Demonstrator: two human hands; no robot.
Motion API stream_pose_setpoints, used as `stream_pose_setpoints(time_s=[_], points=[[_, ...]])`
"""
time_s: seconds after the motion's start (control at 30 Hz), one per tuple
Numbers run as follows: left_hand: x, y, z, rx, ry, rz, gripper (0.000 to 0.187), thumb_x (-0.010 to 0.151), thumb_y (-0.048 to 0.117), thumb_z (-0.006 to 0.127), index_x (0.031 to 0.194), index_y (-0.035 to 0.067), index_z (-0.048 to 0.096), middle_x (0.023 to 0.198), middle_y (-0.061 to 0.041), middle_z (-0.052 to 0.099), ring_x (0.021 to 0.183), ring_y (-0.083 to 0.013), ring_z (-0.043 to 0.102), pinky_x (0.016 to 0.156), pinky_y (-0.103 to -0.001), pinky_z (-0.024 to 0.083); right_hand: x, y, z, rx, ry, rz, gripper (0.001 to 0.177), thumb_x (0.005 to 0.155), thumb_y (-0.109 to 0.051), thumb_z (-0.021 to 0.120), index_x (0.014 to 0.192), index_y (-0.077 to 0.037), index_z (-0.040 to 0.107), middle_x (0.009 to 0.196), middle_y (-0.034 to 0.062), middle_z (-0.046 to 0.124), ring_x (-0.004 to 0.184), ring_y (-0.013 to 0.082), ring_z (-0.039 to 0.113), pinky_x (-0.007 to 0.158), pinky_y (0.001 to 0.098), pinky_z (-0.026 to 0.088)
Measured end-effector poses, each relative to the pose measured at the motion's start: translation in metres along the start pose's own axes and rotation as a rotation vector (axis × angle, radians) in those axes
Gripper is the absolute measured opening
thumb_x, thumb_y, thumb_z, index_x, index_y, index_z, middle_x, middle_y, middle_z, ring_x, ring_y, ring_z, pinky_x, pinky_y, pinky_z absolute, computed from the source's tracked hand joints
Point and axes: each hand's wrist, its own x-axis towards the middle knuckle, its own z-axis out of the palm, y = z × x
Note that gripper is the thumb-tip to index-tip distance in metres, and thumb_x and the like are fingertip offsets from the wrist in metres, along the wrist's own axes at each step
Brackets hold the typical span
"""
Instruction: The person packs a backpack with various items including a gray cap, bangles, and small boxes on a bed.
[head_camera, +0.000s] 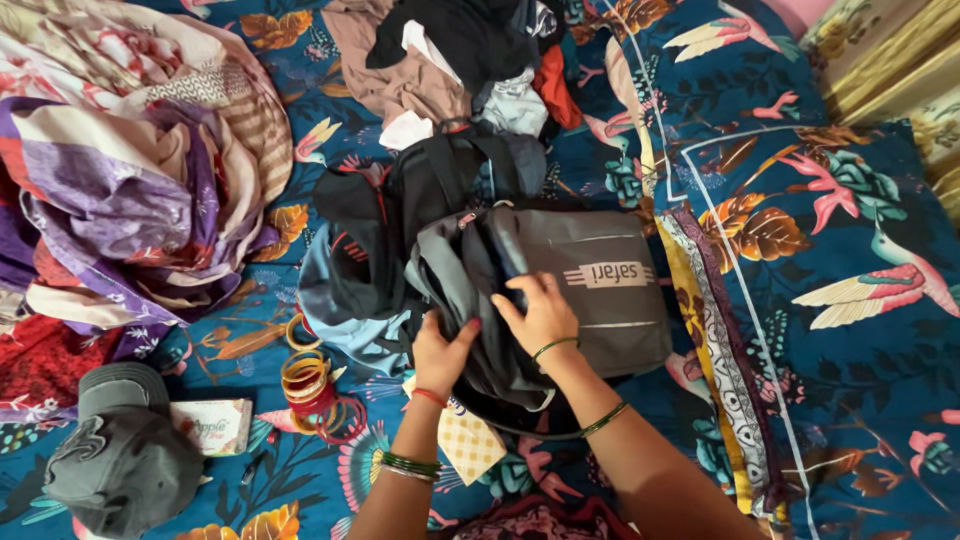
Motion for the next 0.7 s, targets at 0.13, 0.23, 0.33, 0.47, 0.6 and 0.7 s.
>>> stream_pose_setpoints(time_s=[0.13, 0.23, 0.33, 0.47, 0.6, 0.7], points=[[-0.004, -0.010, -0.019, -0.082, 0.015, -0.091, 0.049, 0.076, 0.035, 0.082, 0.102, -0.005, 0.068, 0.087, -0.018, 0.075, 0.081, -0.0285, 0.073, 0.075, -0.038, 0.056, 0.017, 0.036, -0.008, 0.117, 0.214, -0.150, 0.027, 0.078, -0.010, 0.075, 0.103, -0.016, 0.069, 0.104, 0.0102, 0.070, 0.097, 0.0337, 0.069, 0.085, 0.0436, 0.056], [-0.008, -0.021, -0.031, -0.147, -0.010, -0.157, 0.045, 0.076, 0.033, 0.083, 0.096, -0.005, 0.068, 0.081, -0.016, 0.075, 0.072, -0.0220, 0.067, 0.070, -0.035, 0.054, 0.025, 0.050, -0.023, 0.238, 0.223, -0.066, 0.026, 0.078, -0.004, 0.075, 0.101, -0.016, 0.072, 0.095, 0.0093, 0.073, 0.087, 0.0272, 0.071, 0.078, 0.0377, 0.056], [-0.010, -0.026, -0.034, -0.206, -0.035, -0.186, 0.045, 0.077, 0.034, 0.085, 0.094, -0.005, 0.069, 0.079, -0.014, 0.070, 0.070, -0.0177, 0.059, 0.067, -0.034, 0.051, 0.028, 0.058, -0.037, 0.331, 0.218, 0.052, 0.029, 0.079, 0.000, 0.074, 0.103, -0.017, 0.076, 0.091, 0.0070, 0.074, 0.075, 0.0186, 0.068, 0.069, 0.0303, 0.053], [-0.010, -0.028, -0.034, -0.490, -0.050, -0.221, 0.050, 0.073, 0.040, 0.087, 0.097, -0.001, 0.071, 0.081, -0.004, 0.075, 0.071, -0.0125, 0.064, 0.068, -0.029, 0.054, 0.040, 0.091, -0.061, 0.555, 0.259, 0.154, 0.032, 0.081, 0.004, 0.072, 0.104, -0.017, 0.079, 0.095, 0.0061, 0.074, 0.076, 0.0123, 0.063, 0.067, 0.0247, 0.050], [-0.011, -0.016, -0.030, 0.040, 0.251, -0.096, 0.066, 0.073, 0.044, 0.090, 0.110, -0.005, 0.063, 0.099, -0.018, 0.066, 0.090, -0.0304, 0.062, 0.083, -0.038, 0.051, 0.045, 0.108, -0.070, 0.653, 0.214, 0.029, 0.032, 0.086, 0.004, 0.067, 0.108, -0.017, 0.077, 0.095, 0.0076, 0.073, 0.081, 0.0089, 0.064, 0.073, 0.0219, 0.051], [-0.010, 0.020, -0.028, 0.160, 0.465, 0.169, 0.074, 0.078, 0.040, 0.089, 0.125, -0.005, 0.054, 0.125, -0.025, 0.055, 0.117, -0.0417, 0.054, 0.101, -0.046, 0.044, 0.032, 0.086, -0.060, 0.211, 0.345, -0.161, 0.031, 0.078, 0.004, 0.077, 0.103, -0.014, 0.081, 0.087, 0.0125, 0.067, 0.081, 0.0156, 0.061, 0.070, 0.0263, 0.049]])
